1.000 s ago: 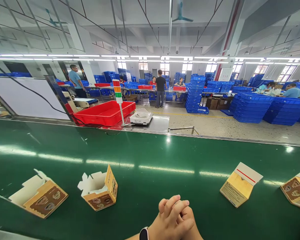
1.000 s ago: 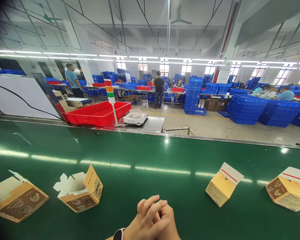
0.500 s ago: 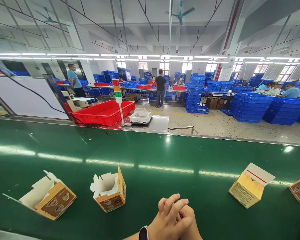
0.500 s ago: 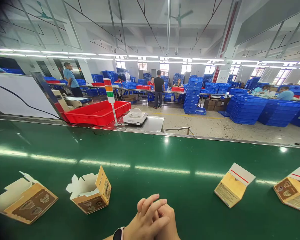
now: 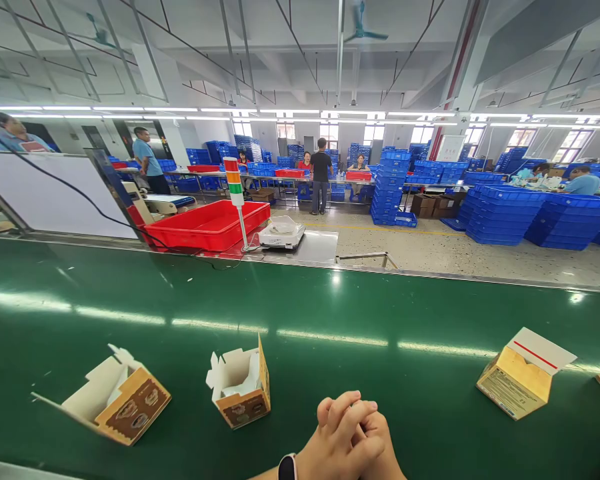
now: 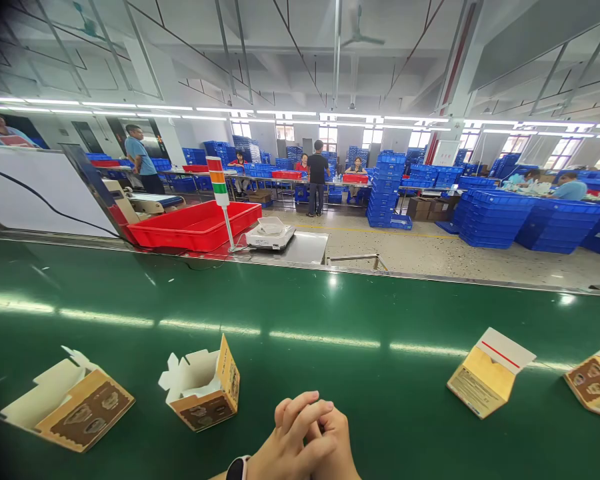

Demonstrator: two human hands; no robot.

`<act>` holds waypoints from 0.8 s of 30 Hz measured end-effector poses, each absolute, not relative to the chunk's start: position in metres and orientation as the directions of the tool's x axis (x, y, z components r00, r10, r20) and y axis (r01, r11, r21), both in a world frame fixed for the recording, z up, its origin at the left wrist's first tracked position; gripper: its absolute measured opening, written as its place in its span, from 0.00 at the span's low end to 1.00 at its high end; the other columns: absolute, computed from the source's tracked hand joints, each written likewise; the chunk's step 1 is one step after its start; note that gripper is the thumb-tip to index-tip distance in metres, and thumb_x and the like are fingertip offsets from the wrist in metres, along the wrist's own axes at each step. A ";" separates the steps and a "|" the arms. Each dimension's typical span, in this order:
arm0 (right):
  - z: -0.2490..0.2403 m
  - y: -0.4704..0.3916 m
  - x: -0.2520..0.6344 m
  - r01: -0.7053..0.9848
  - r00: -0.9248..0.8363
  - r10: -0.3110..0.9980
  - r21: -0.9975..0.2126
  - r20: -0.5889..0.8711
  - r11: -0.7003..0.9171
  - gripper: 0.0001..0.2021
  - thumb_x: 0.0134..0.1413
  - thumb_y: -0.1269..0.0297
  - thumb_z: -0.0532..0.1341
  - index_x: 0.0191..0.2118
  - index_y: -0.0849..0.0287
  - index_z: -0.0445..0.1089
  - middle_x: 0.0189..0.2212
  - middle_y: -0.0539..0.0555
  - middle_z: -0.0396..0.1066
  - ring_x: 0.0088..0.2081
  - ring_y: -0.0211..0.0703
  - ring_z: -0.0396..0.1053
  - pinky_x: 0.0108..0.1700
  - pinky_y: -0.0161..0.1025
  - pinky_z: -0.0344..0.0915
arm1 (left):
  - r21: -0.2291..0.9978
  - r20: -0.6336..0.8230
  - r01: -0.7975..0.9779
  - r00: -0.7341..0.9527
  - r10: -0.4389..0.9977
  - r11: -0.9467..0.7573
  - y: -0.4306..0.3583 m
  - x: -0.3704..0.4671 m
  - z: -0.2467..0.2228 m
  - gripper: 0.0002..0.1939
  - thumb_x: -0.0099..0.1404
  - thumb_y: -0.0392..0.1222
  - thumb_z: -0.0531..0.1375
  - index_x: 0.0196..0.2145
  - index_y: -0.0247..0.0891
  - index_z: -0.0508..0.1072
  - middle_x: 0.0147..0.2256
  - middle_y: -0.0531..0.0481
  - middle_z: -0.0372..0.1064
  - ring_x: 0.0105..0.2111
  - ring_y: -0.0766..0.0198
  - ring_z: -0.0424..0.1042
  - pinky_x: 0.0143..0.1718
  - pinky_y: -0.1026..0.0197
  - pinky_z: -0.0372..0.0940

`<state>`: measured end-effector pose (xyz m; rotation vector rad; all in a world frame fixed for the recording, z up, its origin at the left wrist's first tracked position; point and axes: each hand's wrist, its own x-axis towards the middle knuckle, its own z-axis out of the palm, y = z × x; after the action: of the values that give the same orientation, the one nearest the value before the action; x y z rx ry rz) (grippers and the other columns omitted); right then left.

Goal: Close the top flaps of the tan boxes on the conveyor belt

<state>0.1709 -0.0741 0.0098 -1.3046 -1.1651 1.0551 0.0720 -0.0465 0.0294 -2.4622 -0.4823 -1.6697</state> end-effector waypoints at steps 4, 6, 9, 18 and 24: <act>0.019 -0.077 0.170 0.147 0.089 0.995 -0.988 0.054 0.041 0.18 0.55 0.48 0.59 0.30 0.57 0.78 0.28 0.55 0.76 0.32 0.51 0.75 0.36 0.43 0.72 | 0.088 0.914 0.349 0.345 0.215 -0.933 -0.047 0.073 0.028 0.18 0.71 0.37 0.47 0.30 0.41 0.73 0.45 0.45 0.72 0.52 0.57 0.64 0.49 0.57 0.52; 0.024 -0.078 0.170 0.126 0.090 0.995 -0.992 0.039 0.028 0.15 0.55 0.52 0.60 0.31 0.56 0.79 0.30 0.55 0.76 0.33 0.50 0.75 0.37 0.41 0.72 | 0.103 0.909 0.366 0.344 0.238 -0.925 -0.047 0.073 0.025 0.16 0.70 0.36 0.49 0.30 0.41 0.74 0.45 0.45 0.72 0.52 0.57 0.64 0.49 0.57 0.52; 0.025 -0.078 0.170 0.050 0.131 0.991 -0.998 -0.017 -0.024 0.13 0.53 0.55 0.61 0.30 0.58 0.78 0.29 0.55 0.77 0.33 0.49 0.75 0.36 0.38 0.72 | 0.098 0.900 0.365 0.364 0.239 -0.926 -0.046 0.071 0.024 0.14 0.69 0.38 0.51 0.30 0.42 0.74 0.46 0.44 0.71 0.51 0.56 0.64 0.48 0.56 0.53; 0.021 -0.076 0.168 0.000 0.199 0.979 -0.999 0.047 0.048 0.16 0.50 0.50 0.64 0.25 0.58 0.76 0.26 0.55 0.75 0.30 0.50 0.74 0.33 0.39 0.70 | 0.095 0.919 0.348 0.330 0.217 -0.933 -0.047 0.072 0.028 0.18 0.71 0.37 0.47 0.29 0.41 0.73 0.45 0.45 0.71 0.51 0.57 0.64 0.48 0.57 0.53; 0.008 -0.076 0.169 0.149 0.143 0.984 -0.985 0.111 0.089 0.17 0.55 0.51 0.60 0.26 0.58 0.77 0.26 0.56 0.75 0.30 0.49 0.74 0.32 0.39 0.70 | 0.079 0.895 0.377 0.381 0.232 -0.923 -0.046 0.072 0.021 0.13 0.68 0.35 0.52 0.31 0.42 0.74 0.46 0.46 0.71 0.52 0.56 0.64 0.49 0.56 0.53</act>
<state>0.1693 -0.0765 0.0080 -1.3037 -1.2439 0.9531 0.0721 -0.0464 0.0212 -2.4934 -0.5537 -1.5812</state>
